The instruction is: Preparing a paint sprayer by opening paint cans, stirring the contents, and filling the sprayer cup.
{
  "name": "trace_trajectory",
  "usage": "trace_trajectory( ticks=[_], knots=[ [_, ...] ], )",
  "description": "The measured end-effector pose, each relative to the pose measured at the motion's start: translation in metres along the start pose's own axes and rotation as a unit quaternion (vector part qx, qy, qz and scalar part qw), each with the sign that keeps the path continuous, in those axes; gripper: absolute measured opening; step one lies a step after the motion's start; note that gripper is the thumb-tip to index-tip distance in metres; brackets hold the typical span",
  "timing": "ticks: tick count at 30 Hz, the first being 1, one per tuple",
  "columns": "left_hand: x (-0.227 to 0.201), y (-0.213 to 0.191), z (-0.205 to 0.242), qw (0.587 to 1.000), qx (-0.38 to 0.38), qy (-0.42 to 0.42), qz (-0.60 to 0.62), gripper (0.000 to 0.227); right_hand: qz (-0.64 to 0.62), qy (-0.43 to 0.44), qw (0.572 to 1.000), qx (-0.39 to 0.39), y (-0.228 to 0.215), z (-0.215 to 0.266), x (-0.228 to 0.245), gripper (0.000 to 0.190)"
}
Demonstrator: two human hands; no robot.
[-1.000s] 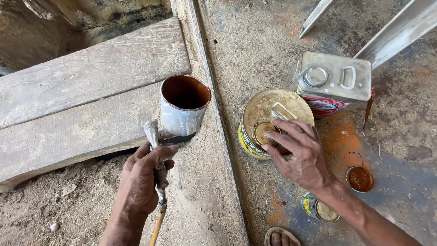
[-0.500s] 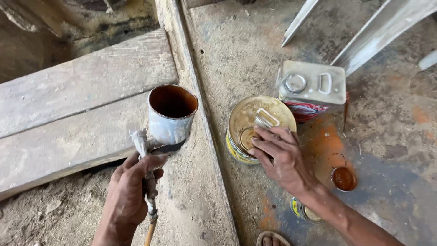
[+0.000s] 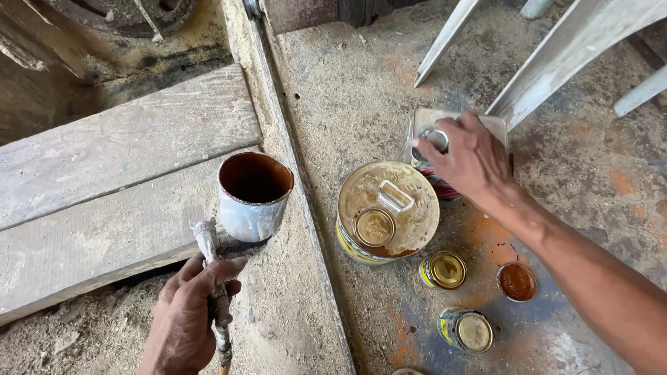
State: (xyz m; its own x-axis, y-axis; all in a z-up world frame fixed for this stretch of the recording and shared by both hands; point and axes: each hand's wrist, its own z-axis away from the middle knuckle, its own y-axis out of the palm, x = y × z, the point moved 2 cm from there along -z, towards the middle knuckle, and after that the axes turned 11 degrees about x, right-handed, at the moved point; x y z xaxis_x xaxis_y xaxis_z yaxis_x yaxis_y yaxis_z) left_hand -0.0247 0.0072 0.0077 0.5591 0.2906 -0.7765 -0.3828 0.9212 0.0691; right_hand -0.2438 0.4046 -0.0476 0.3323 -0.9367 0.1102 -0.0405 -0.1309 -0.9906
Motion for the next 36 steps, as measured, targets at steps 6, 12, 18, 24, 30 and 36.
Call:
trace_trajectory(
  ticks=[6,12,18,24,30,36],
  knots=[
    [0.003,-0.002,-0.005,1.0,0.01,0.005,-0.014,0.033,-0.054,-0.018,0.998,-0.004,0.02,-0.008,-0.004,0.046],
    [0.01,-0.007,-0.013,1.0,0.019,0.023,-0.005,0.03,-0.076,-0.074,0.994,-0.023,0.024,-0.009,-0.013,0.042],
    [0.002,-0.001,-0.007,1.0,0.02,0.012,-0.003,0.036,-0.102,-0.087,0.991,0.02,0.01,-0.011,-0.015,0.039],
    [0.003,-0.004,-0.006,1.0,0.017,0.011,-0.016,0.033,-0.068,-0.183,0.978,0.069,0.004,-0.014,-0.031,0.05],
    [0.009,-0.007,-0.012,1.0,0.016,0.022,0.004,0.032,-0.077,-0.196,0.978,0.007,-0.048,0.025,0.018,0.056],
    [0.01,-0.003,-0.013,0.999,0.039,0.028,-0.018,0.033,-0.231,-0.329,0.915,0.003,-0.004,0.065,0.09,0.059]
  ],
)
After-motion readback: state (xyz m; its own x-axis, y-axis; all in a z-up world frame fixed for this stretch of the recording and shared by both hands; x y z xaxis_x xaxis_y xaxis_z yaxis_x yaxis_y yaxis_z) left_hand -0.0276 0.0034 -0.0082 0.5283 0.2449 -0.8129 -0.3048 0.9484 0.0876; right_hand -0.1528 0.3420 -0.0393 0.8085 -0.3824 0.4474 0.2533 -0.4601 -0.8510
